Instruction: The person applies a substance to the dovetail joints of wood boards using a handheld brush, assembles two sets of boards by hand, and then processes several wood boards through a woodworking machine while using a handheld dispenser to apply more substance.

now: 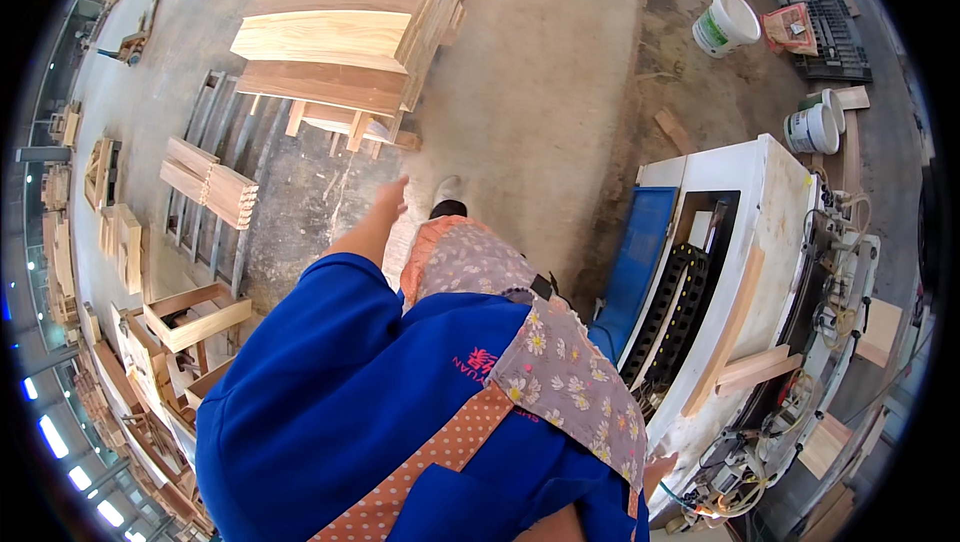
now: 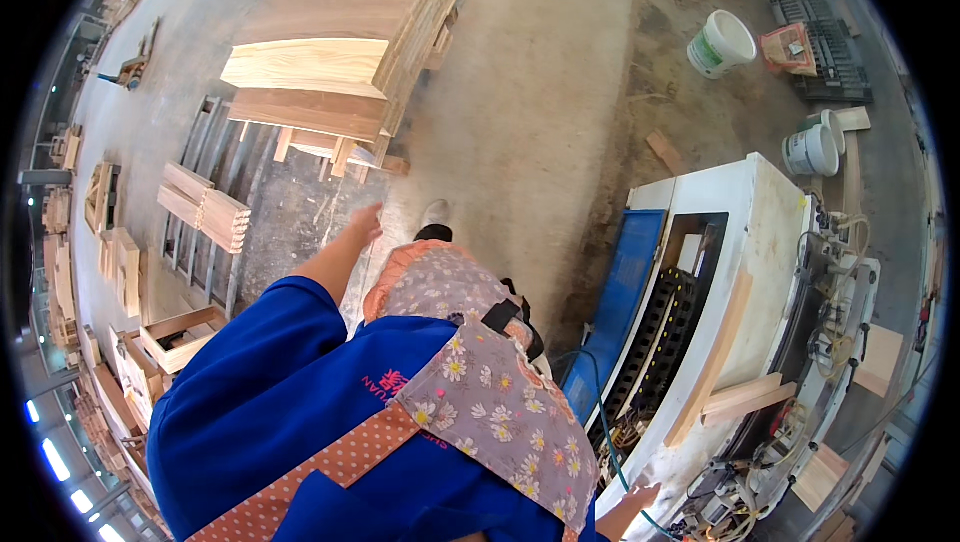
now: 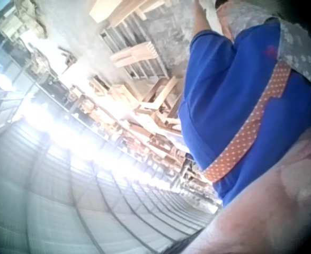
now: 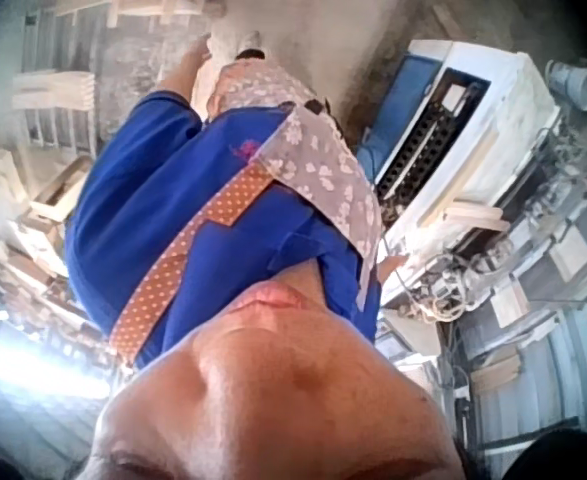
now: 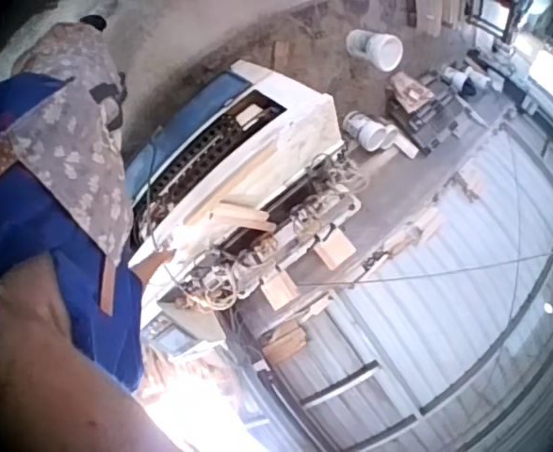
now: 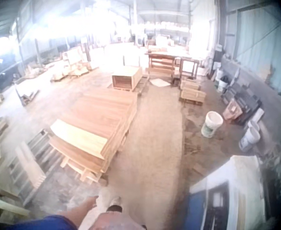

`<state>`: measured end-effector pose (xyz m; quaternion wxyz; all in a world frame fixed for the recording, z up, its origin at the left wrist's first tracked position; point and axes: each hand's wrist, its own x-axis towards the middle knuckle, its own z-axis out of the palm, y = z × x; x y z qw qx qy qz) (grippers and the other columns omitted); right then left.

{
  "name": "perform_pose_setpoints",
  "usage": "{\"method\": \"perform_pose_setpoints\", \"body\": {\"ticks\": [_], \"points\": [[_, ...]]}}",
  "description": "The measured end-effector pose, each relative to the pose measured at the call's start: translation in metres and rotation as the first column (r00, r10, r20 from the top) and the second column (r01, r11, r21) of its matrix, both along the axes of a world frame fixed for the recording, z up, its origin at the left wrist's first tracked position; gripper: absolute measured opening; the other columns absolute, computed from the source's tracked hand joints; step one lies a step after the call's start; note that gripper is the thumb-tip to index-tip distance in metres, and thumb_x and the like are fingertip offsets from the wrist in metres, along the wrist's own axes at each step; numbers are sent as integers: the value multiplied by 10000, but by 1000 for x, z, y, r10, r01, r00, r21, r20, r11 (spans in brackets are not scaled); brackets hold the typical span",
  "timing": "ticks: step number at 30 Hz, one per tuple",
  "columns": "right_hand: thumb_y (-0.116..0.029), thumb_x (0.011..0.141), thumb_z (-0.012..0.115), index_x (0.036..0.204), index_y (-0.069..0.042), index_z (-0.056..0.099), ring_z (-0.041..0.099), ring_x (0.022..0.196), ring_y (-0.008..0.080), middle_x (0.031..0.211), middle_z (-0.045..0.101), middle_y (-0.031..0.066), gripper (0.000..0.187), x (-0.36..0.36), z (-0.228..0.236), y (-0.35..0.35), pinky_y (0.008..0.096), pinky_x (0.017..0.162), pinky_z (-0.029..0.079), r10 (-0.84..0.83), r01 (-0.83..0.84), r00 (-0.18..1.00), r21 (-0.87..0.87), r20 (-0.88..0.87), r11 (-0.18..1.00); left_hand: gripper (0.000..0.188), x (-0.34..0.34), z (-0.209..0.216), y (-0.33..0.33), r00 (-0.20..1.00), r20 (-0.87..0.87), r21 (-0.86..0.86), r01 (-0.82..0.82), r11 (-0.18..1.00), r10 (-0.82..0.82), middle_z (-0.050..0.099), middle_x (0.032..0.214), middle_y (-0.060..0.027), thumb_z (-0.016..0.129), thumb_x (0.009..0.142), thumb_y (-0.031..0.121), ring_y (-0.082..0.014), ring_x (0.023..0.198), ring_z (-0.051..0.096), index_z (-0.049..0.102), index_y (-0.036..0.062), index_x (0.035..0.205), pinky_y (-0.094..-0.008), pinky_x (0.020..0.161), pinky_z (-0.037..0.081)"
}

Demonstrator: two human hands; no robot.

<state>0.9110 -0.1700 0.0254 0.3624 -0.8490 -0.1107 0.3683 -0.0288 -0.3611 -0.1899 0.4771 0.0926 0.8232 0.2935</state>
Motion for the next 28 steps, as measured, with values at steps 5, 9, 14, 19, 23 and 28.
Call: {"method": "perform_pose_setpoints", "body": {"ticks": [5,9,14,19,23,28], "points": [[-543,896,474,1445,-126,277,304,1305,322,1421,316,142,717,-183,34,-21,418,1072,253,80,-89,990,-75,-118,993,413,-60,19,56,796,318,80,-564,822,516,574,1074,-91,656,845,307,-248,921,557,538,97,1179,-434,769,494],[-499,889,512,1415,-120,326,373,1244,301,1352,384,134,674,-319,52,-13,401,1025,298,292,-321,938,-147,-185,936,399,-75,40,57,660,334,-9,-712,702,673,574,1041,-87,678,835,309,-244,916,550,537,99,1144,-440,756,486],[-443,880,560,1378,-113,387,459,1168,275,1266,468,124,622,-439,56,-4,379,968,354,462,-507,853,-177,-243,844,632,-108,24,55,419,485,-73,-855,513,768,417,1343,-201,653,855,396,-304,1142,495,400,77,1338,-444,929,467],[-387,870,608,1341,-106,448,545,1092,249,1180,553,113,571,-479,62,38,358,910,410,610,-652,757,-221,-234,726,493,-151,-26,74,309,584,-16,-920,392,751,531,1205,-99,673,838,328,-242,1063,537,497,103,1240,-395,830,468],[-360,859,646,1325,-104,478,593,1055,242,1132,602,106,557,-435,54,77,355,889,444,726,-792,611,-238,-315,563,386,-175,-64,102,122,695,-21,-982,189,709,623,1082,-11,697,819,257,-189,984,577,574,127,1161,-362,756,464],[-362,809,716,1368,-116,426,560,1108,290,1178,577,105,676,-368,19,68,438,1013,395,735,-805,578,-99,-355,586,481,-185,-41,109,57,580,-119,-981,154,812,553,1250,-28,688,819,244,-241,1176,466,513,152,1257,-493,981,322]]}}
